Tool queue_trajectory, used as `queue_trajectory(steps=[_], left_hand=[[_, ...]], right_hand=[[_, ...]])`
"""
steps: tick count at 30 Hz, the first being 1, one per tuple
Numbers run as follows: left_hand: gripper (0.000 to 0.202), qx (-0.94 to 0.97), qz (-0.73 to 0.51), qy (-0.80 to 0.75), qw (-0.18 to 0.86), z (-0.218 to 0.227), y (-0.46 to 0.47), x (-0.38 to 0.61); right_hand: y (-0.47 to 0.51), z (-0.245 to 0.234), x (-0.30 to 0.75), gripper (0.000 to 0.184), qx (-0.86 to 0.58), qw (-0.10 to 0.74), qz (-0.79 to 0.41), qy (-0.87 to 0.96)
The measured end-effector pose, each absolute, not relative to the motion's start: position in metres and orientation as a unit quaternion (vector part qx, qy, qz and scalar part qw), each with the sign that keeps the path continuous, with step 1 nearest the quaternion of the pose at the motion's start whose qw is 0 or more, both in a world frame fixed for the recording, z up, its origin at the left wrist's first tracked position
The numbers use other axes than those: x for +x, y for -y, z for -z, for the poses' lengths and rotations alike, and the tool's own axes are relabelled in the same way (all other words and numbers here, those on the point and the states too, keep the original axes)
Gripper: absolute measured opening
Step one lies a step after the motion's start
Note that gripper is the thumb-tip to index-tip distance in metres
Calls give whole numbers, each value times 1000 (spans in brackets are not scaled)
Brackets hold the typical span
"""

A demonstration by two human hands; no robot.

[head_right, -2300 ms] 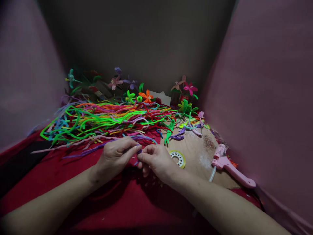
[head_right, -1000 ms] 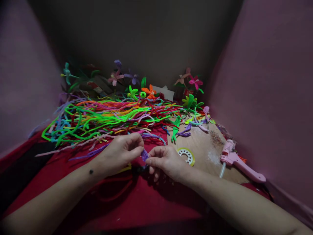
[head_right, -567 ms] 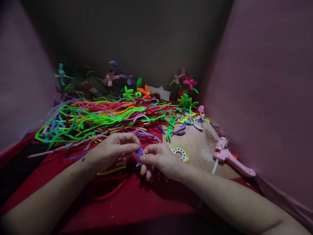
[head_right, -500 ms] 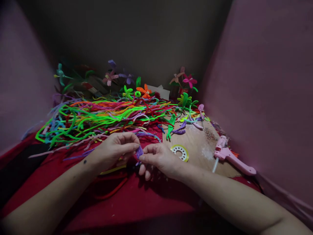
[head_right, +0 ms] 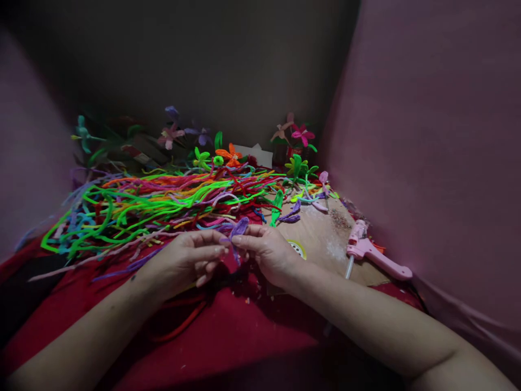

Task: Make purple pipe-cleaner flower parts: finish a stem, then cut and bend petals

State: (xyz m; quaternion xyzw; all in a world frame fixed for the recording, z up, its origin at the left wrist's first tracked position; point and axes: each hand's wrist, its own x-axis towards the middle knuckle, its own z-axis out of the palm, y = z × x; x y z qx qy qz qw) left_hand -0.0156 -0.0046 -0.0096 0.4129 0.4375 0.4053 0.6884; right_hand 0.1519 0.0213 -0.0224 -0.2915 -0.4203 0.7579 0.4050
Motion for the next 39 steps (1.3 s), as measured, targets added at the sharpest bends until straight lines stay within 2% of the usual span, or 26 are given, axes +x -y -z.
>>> queue_trajectory(steps=[6, 12, 22, 32, 36, 39], left_hand=[[21, 394, -392, -418, 719, 21, 8, 2], [17, 423, -391, -405, 710, 23, 9, 7], [15, 500, -309, -405, 700, 17, 4, -1], [18, 535, -290, -425, 670, 11, 6, -4], [16, 514, -283, -432, 684, 12, 6, -7], [14, 538, -254, -465, 655, 7, 6, -13]], right_hand=[[-20, 28, 150, 17, -297, 446, -736, 414], [-19, 30, 149, 19, -281, 430, -773, 373], [-17, 33, 147, 26, -316, 398, -800, 320], [-14, 31, 147, 31, -304, 392, -786, 368], [-12, 29, 147, 24, -290, 374, -787, 396], [-11, 26, 149, 21, -314, 377, -757, 431]])
